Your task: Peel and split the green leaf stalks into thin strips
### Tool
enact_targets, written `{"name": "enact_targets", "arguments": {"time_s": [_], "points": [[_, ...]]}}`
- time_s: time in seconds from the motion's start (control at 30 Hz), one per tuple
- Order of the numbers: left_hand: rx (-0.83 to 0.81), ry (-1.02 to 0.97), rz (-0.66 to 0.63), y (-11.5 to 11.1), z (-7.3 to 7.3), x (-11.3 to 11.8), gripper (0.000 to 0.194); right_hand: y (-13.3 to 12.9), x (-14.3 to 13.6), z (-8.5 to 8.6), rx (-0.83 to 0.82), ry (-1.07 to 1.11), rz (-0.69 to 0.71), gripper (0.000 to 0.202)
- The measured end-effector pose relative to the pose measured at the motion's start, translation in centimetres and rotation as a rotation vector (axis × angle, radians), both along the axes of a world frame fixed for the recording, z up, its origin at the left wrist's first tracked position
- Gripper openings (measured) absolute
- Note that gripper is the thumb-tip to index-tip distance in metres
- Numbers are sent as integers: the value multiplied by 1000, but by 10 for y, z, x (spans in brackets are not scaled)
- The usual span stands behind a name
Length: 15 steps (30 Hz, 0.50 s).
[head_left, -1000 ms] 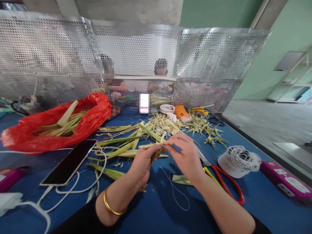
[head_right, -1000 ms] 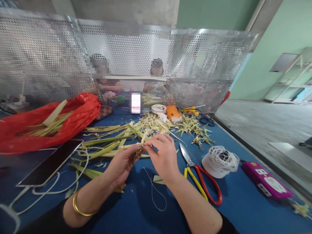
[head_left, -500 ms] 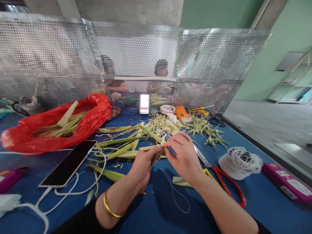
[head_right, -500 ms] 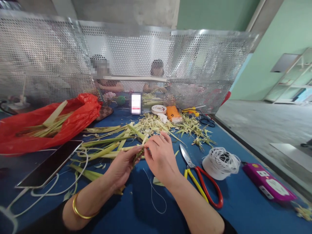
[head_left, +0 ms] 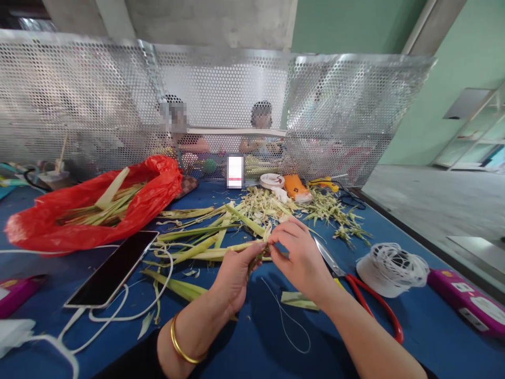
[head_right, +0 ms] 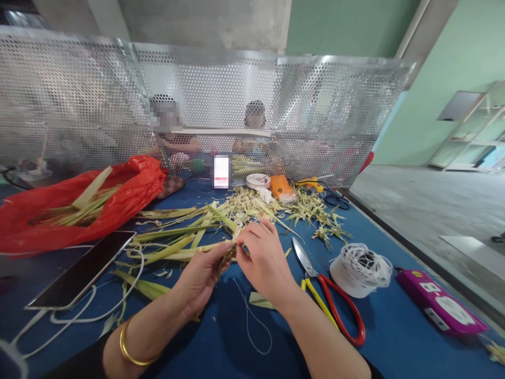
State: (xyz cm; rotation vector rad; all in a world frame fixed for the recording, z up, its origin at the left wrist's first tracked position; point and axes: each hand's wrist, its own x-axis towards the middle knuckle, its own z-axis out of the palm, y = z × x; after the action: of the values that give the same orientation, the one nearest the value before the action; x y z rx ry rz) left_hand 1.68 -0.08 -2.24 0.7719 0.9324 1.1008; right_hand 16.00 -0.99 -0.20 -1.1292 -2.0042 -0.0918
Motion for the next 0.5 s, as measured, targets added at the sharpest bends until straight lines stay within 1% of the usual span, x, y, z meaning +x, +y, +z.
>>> {"name": "enact_targets", "arguments": {"time_s": [0.13,0.3,0.43,0.5], "points": [[71,62,-9,0,-1,-1,17,1,2,-1,-162,128,15,12],[94,113,15,2,-1,-1,15,-1,1,4,-277,226,1,12],[119,128,25,1,2,-1,14,-2,1,7,-467,463,-45,11],[119,128,11,-1,3,0,13,-1,1,5,-598,598,-2,16]]}}
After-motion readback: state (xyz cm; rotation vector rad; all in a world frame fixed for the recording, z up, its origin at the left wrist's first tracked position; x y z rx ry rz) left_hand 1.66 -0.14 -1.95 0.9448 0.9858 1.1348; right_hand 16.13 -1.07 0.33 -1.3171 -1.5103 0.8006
